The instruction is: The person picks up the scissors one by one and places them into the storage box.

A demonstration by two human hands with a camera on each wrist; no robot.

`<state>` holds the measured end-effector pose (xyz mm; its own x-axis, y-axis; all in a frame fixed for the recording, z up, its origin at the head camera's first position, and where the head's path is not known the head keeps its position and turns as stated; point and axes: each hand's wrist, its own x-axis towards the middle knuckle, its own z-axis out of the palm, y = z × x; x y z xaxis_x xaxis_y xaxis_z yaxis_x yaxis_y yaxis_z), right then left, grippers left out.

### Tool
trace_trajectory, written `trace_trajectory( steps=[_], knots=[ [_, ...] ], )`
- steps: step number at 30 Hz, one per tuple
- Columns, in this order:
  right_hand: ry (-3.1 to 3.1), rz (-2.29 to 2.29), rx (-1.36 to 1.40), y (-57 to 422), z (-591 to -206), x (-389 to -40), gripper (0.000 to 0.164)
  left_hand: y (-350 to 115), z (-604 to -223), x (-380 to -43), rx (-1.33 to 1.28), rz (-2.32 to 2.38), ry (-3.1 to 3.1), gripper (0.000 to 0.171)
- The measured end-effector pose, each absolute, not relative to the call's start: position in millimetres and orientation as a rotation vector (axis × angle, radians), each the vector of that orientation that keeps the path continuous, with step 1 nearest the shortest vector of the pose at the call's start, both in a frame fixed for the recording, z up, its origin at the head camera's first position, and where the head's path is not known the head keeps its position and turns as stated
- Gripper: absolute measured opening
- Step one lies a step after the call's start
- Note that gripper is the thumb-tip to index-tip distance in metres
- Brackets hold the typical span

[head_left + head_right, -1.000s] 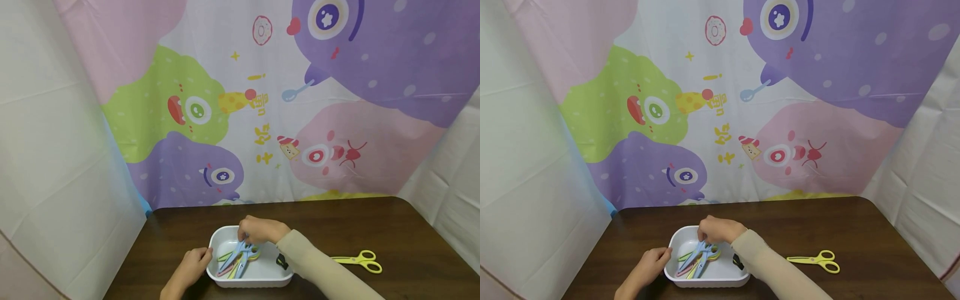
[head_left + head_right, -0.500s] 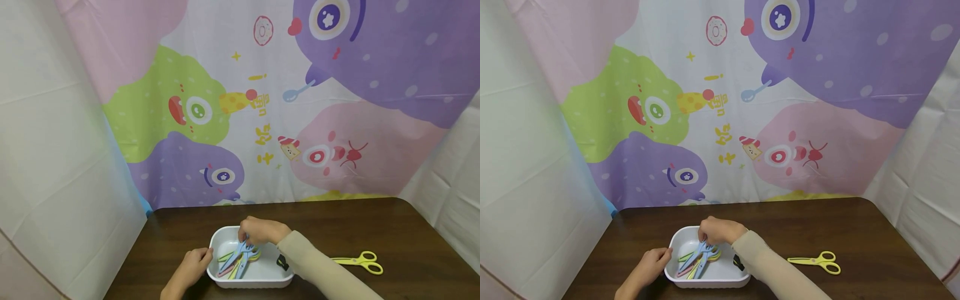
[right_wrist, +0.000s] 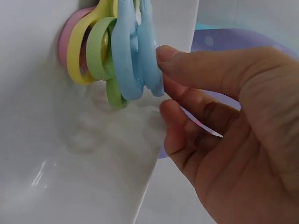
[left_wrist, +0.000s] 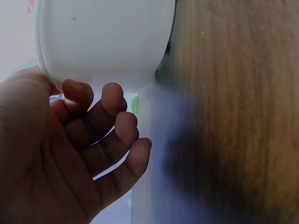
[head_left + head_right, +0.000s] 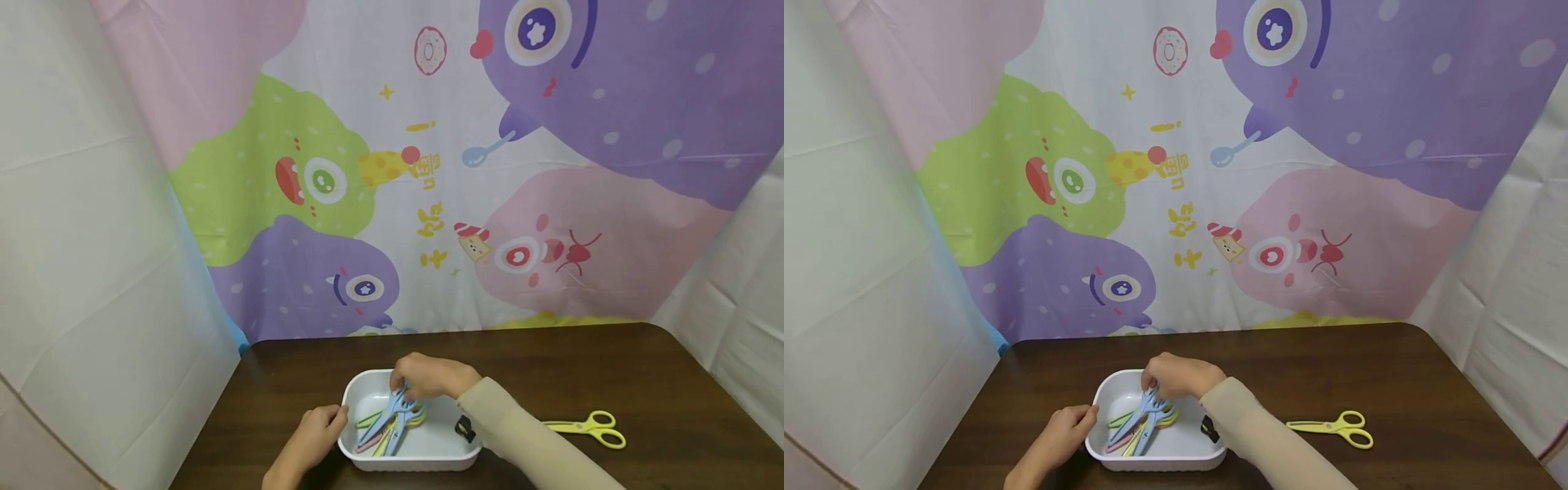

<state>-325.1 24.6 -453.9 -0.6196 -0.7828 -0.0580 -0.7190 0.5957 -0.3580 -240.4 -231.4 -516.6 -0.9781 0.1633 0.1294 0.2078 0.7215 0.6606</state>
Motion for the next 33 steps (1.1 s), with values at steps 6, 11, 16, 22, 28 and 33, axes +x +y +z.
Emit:
trace_trajectory(
  steps=[6,11,16,22,28,33],
  knots=[
    [2.590,-0.533,-1.263,32,-452,-326,0.027,-231,-516,-240,-0.301,-1.106,-2.860,0.040],
    [2.600,-0.587,-1.245,40,-448,-323,0.027,-231,-516,-240,-0.299,-1.097,-2.862,0.039],
    [2.621,-0.629,-1.264,46,-444,-320,0.030,-231,-516,-240,-0.305,-1.086,-2.864,0.039],
    [2.634,-0.704,-1.265,53,-441,-318,0.036,-231,-515,-240,-0.313,-1.099,-2.863,0.040],
    [2.654,-0.768,-1.293,61,-440,-316,0.038,-231,-515,-239,-0.313,-1.108,-2.859,0.039],
    [2.682,-0.799,-1.314,69,-440,-313,0.038,-232,-514,-239,-0.310,-1.115,-2.862,0.040]
  ],
)
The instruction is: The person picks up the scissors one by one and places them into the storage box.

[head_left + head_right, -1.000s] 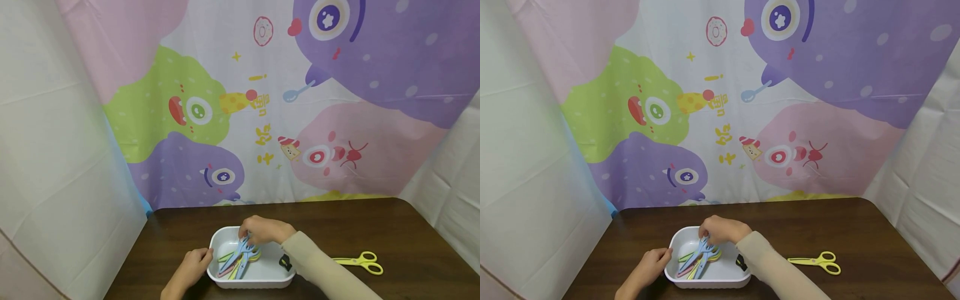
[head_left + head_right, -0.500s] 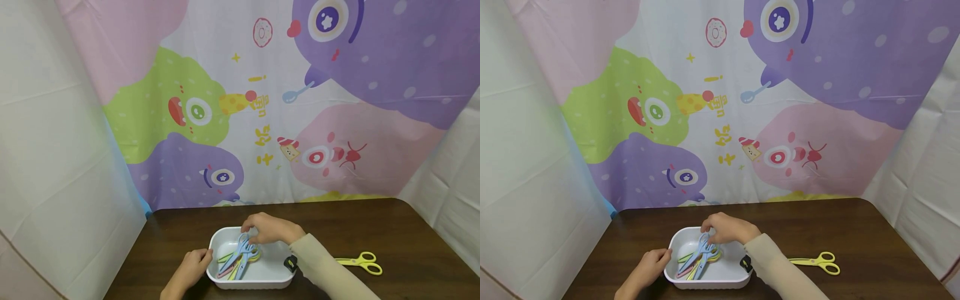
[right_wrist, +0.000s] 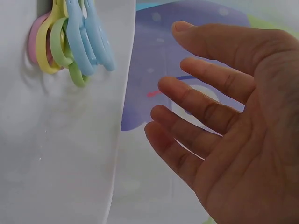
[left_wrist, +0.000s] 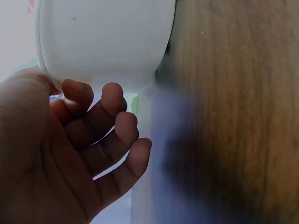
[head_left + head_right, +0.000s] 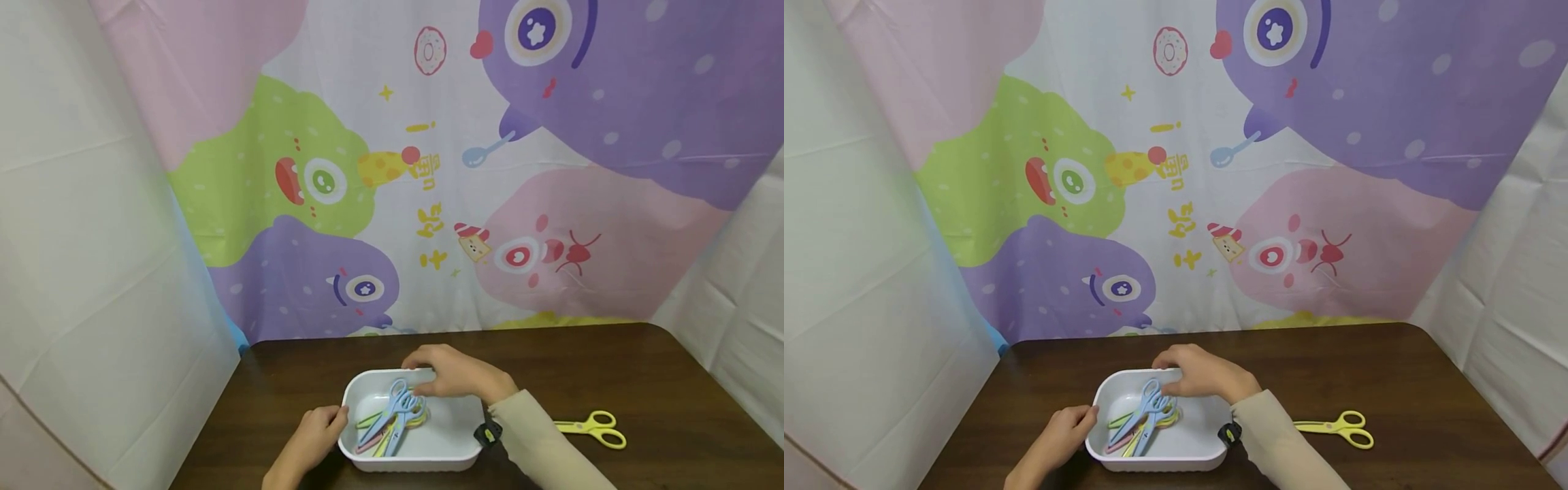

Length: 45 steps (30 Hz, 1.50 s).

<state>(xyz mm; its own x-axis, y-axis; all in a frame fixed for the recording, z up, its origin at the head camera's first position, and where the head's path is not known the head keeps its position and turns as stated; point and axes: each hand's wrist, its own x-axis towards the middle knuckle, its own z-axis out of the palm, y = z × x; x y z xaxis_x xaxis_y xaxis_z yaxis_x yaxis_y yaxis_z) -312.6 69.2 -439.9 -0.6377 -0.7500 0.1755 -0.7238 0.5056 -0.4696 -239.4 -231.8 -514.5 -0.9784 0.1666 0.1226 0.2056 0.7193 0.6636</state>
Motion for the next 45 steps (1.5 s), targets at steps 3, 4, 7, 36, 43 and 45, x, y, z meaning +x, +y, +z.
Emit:
trace_trajectory(
  steps=[3,4,7,36,43,45],
  knots=[
    [2.686,-0.809,-1.318,72,-440,-311,0.039,-232,-514,-240,-0.303,-1.117,-2.862,0.040],
    [2.691,-0.809,-1.320,73,-440,-311,0.040,-232,-514,-240,-0.300,-1.113,-2.862,0.040],
    [2.700,-0.829,-1.301,75,-440,-311,0.040,-232,-514,-240,-0.304,-1.119,-2.863,0.040],
    [2.776,-0.953,-1.139,109,-452,-300,0.057,-232,-516,-243,-0.312,-1.103,-2.868,0.041],
    [2.807,-0.955,-1.069,120,-459,-296,0.063,-232,-516,-241,-0.322,-1.125,-2.860,0.040],
    [2.832,-0.947,-1.050,122,-462,-294,0.065,-231,-516,-241,-0.326,-1.121,-2.863,0.039]
  ],
)
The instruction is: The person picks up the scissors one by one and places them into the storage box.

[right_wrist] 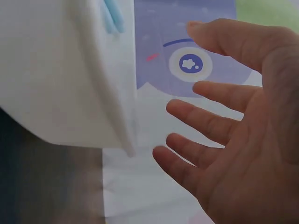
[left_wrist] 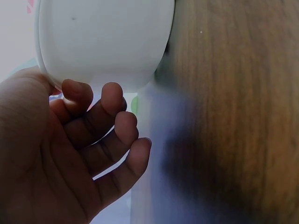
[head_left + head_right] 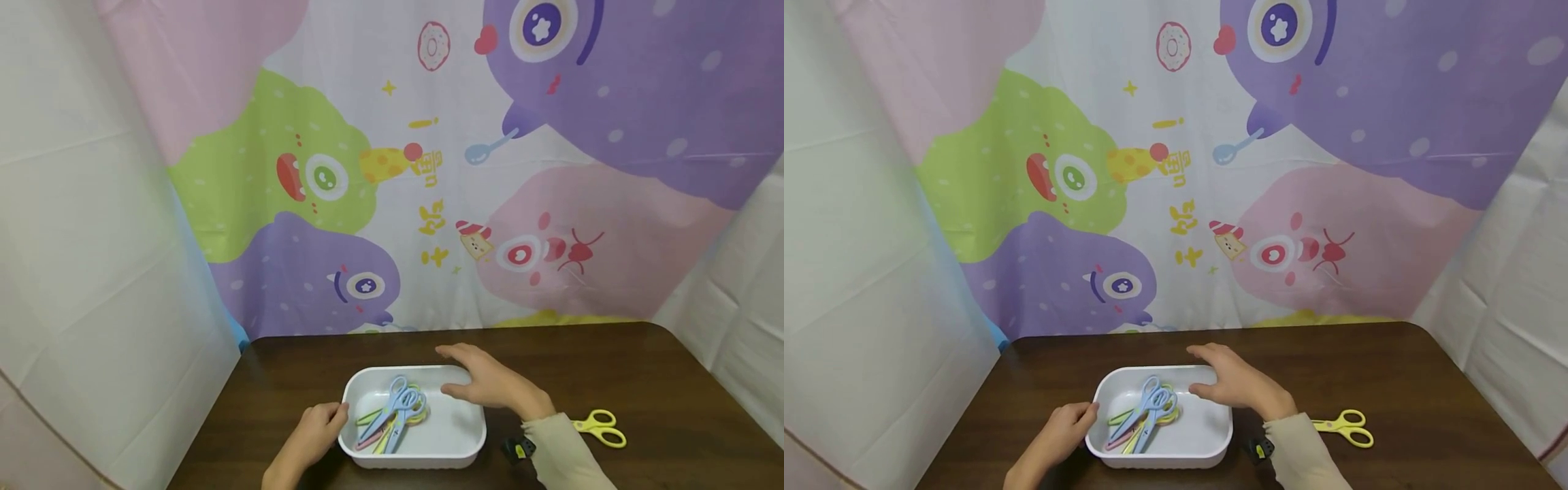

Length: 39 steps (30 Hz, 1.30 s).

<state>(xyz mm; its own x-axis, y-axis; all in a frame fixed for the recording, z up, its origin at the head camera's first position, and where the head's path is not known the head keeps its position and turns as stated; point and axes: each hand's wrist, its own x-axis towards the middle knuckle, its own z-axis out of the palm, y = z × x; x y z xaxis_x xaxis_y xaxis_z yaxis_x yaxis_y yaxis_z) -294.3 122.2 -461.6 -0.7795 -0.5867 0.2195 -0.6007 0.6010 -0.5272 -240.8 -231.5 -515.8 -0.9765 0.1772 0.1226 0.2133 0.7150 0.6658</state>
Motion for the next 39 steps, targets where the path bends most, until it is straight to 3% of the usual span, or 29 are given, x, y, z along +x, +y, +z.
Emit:
trace_trajectory(
  steps=[18,39],
  knots=[
    [-2.814,1.052,0.850,150,-478,-280,0.079,-229,-516,-242,-0.314,-1.109,-2.872,0.039],
    [-2.800,0.959,0.783,190,-490,-269,0.078,-232,-518,-242,-0.320,-1.131,-2.867,0.041]
  ],
)
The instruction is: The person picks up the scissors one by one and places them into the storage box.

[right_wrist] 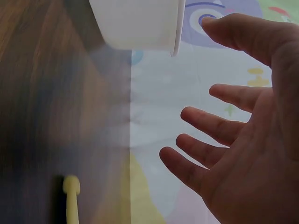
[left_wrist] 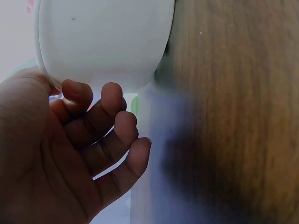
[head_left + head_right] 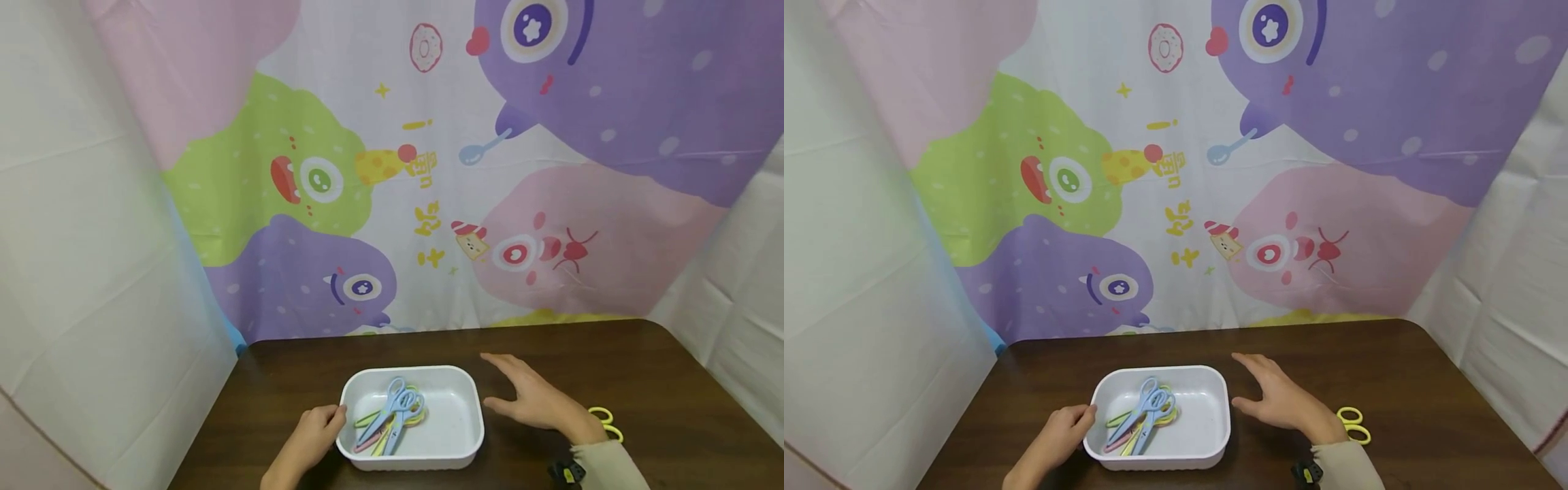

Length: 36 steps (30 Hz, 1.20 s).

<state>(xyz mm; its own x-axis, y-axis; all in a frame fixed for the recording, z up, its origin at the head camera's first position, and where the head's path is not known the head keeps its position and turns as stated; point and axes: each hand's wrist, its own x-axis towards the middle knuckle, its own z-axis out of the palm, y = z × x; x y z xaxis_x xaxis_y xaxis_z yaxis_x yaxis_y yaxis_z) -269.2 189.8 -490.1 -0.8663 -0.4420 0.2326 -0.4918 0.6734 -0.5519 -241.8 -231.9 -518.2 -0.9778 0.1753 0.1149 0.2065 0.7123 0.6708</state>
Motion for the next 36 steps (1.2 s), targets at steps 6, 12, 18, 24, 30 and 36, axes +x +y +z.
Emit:
trace_trajectory(
  steps=[6,12,18,24,30,36],
  knots=[
    [-2.752,0.901,0.795,203,-491,-267,0.075,-232,-517,-241,-0.322,-1.130,-2.865,0.042],
    [-2.712,0.842,0.796,218,-496,-261,0.073,-230,-517,-240,-0.326,-1.129,-2.859,0.041],
    [-2.743,0.847,0.738,231,-498,-255,0.073,-231,-517,-240,-0.323,-1.139,-2.857,0.041],
    [-2.732,0.834,0.712,244,-501,-250,0.072,-231,-516,-242,-0.320,-1.125,-2.859,0.041],
    [-2.759,0.815,0.677,259,-503,-245,0.073,-231,-516,-243,-0.318,-1.106,-2.857,0.041],
    [-2.805,0.813,0.616,274,-499,-243,0.074,-231,-518,-242,-0.312,-1.096,-2.857,0.041]
  ],
)
